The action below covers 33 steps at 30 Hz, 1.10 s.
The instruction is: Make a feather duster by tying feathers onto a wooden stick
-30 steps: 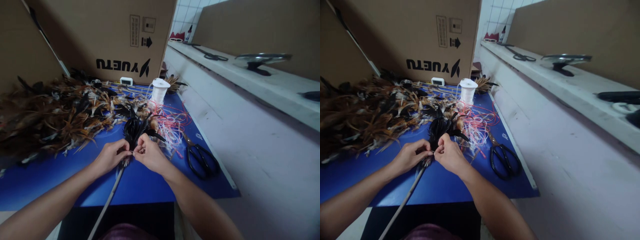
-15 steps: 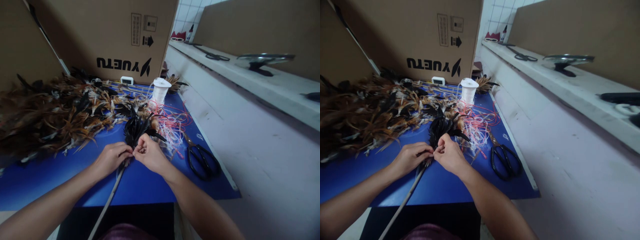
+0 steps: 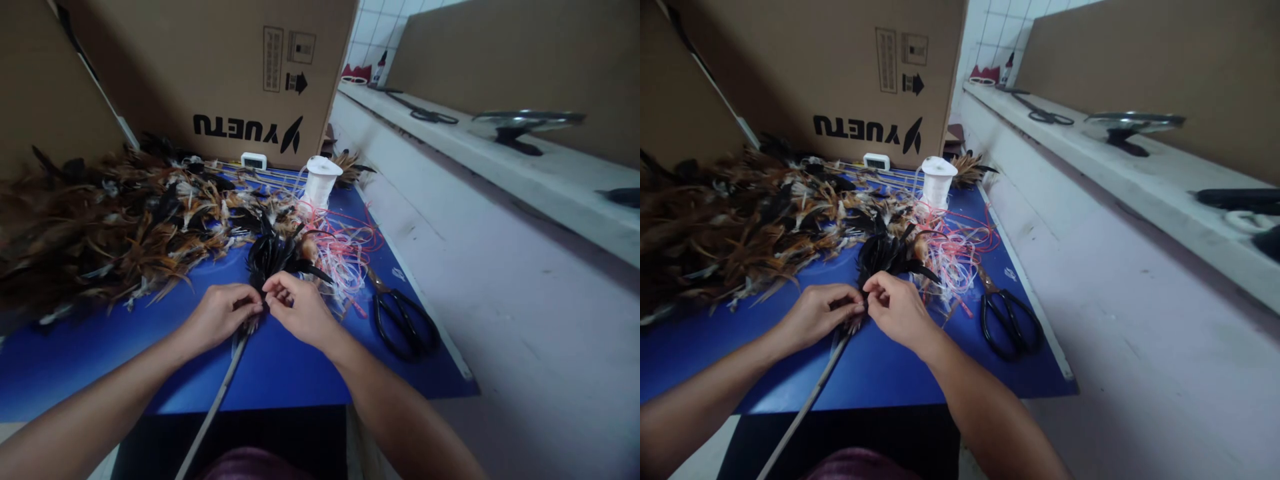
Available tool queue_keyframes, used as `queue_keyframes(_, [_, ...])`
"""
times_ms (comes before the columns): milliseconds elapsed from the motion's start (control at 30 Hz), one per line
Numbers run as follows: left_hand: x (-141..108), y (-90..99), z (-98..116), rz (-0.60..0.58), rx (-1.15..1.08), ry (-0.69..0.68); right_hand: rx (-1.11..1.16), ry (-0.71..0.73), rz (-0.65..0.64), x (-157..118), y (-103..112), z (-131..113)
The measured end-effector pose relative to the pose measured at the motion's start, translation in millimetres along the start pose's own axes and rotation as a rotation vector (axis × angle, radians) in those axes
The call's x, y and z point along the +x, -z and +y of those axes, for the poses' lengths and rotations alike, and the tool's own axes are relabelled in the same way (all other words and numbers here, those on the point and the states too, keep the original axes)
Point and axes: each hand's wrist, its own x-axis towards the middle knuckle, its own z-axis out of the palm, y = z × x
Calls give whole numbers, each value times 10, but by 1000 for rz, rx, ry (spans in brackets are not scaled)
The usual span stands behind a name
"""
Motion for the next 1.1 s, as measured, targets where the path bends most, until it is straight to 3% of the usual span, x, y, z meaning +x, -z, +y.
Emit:
queue_keyframes(100, [13,17,-4,0,-48,46,-143,61,-79,7,6,38])
queue_keyframes(233, [17,11,-21,4,-55,59,-258,116,-90,11,-1,64])
queue_keyframes(667, [-12,47,7,-75,-104,107,-341,141,-61,-11,-10,38])
queue_keyframes(1100, [-3,74,4,-70,-100,93,-328,168,-68,-7,-22,53])
